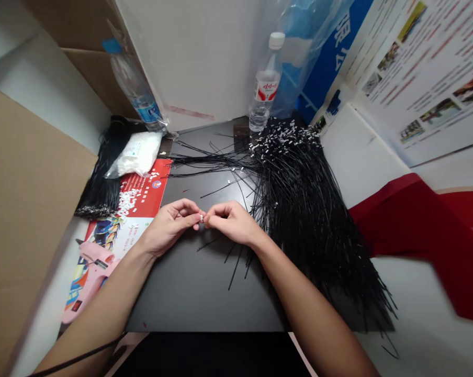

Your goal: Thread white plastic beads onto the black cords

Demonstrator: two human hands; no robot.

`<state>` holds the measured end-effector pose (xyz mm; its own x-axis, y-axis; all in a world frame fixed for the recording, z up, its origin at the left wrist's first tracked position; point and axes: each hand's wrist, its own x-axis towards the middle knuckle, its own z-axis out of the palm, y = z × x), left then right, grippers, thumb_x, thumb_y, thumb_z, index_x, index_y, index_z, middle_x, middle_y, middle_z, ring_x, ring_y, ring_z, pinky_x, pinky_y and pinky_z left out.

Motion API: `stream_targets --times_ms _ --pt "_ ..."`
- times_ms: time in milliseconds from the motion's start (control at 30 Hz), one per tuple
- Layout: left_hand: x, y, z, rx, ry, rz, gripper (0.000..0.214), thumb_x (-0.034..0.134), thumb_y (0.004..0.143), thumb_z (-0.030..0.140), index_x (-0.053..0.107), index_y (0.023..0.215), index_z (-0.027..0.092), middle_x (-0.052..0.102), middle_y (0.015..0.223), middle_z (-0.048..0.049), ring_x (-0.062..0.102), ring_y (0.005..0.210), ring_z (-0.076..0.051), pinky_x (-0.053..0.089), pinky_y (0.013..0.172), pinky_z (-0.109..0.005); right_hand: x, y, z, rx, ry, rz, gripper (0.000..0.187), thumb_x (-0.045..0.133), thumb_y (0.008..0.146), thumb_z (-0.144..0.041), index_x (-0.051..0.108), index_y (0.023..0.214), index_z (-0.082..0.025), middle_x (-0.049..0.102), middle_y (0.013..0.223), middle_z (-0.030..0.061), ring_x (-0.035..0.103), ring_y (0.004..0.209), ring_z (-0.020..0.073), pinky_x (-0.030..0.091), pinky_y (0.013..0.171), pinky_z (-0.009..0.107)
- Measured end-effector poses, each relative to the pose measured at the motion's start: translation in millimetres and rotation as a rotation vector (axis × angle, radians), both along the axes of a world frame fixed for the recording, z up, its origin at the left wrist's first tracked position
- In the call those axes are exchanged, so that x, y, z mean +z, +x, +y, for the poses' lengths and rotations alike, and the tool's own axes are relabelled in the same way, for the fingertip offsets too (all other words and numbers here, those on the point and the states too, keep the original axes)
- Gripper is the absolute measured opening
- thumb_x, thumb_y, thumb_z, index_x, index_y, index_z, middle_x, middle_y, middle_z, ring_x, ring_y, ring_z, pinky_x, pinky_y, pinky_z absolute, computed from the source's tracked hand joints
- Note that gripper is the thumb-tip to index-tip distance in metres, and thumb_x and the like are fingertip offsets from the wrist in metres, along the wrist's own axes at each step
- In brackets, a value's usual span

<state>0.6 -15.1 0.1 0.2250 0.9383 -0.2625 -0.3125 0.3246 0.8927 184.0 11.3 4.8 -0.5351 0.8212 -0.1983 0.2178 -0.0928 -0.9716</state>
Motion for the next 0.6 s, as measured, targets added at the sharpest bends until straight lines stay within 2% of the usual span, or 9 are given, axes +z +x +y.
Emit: stream_targets --times_ms 300,600 --pt "-0.1 0.3 -0.7 -0.028 0.025 -0.004 0.028 0.088 0.066 0.028 0.065 0.075 0.015 0.073 0.076 -0.0006 0.062 0.058 -0.007 0.050 0.062 -0.021 -3.2 2.0 0.9 0.037 -0.007 -0.027 0.021 0.057 0.076 -0.029 0.066 0.065 -0.014 0.051 0.054 -0.0036 0.038 0.052 0.0071 0.026 0.052 0.022" --pt "-1.3 0.0 -0.2 0.021 0.089 0.028 0.028 0.087 0.066 0.026 0.062 0.074 0.015 0.074 0.077 -0.0015 0.064 0.058 -0.009 0.053 0.063 -0.024 -3.1 -7.0 -7.5 -0.076 0.132 0.000 0.025 0.058 0.079 -0.033 0.057 0.062 -0.015 0.042 0.054 -0.0052 0.033 0.053 0.0071 0.026 0.052 0.022"
